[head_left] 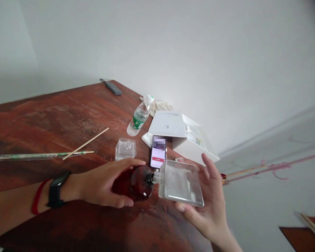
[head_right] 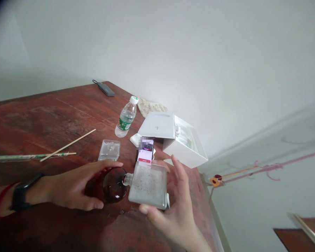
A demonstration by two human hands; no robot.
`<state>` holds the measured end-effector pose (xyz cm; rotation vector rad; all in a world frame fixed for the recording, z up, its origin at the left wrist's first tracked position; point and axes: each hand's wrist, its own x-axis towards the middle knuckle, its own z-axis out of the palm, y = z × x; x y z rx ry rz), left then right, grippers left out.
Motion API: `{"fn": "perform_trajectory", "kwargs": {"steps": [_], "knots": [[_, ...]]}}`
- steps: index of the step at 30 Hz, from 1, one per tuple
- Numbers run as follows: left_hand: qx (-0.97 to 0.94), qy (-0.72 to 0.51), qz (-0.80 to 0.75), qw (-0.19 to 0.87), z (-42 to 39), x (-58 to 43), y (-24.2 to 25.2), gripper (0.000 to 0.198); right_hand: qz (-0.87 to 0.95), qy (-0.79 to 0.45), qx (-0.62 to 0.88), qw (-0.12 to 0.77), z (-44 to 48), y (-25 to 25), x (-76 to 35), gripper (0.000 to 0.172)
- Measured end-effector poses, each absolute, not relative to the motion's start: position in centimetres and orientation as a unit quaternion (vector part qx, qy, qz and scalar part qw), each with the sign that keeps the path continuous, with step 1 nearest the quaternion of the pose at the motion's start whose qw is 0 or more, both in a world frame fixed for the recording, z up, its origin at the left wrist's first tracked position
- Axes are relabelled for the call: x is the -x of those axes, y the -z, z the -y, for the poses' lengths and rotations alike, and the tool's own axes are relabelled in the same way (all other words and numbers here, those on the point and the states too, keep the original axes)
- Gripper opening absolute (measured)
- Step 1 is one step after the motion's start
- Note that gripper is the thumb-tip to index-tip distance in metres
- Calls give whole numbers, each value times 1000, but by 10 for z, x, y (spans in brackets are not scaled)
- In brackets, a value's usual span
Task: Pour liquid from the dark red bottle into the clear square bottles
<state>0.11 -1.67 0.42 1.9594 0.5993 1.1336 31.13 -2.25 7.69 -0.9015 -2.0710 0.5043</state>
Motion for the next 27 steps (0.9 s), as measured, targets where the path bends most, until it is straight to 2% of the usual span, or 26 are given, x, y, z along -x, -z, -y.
{"fn": "perform_trajectory", "kwargs": {"steps": [4, 6, 15, 27], "knots": [[-769, -444, -236, 395, 15, -2, -2, 85, 792, -243, 326, 455, 21, -75, -305, 79], [-765, -445, -244, 397, 15, -2, 0, 86, 793, -242, 322, 456, 21, -75, -304, 74], [-792, -388, -267, 388, 17, 1, 0, 89, 781, -270, 280, 488, 20, -74, -306, 71], [-799, -385, -264, 379, 19, 2, -5, 84, 787, -278, 241, 495, 20, -73, -306, 74]]}}
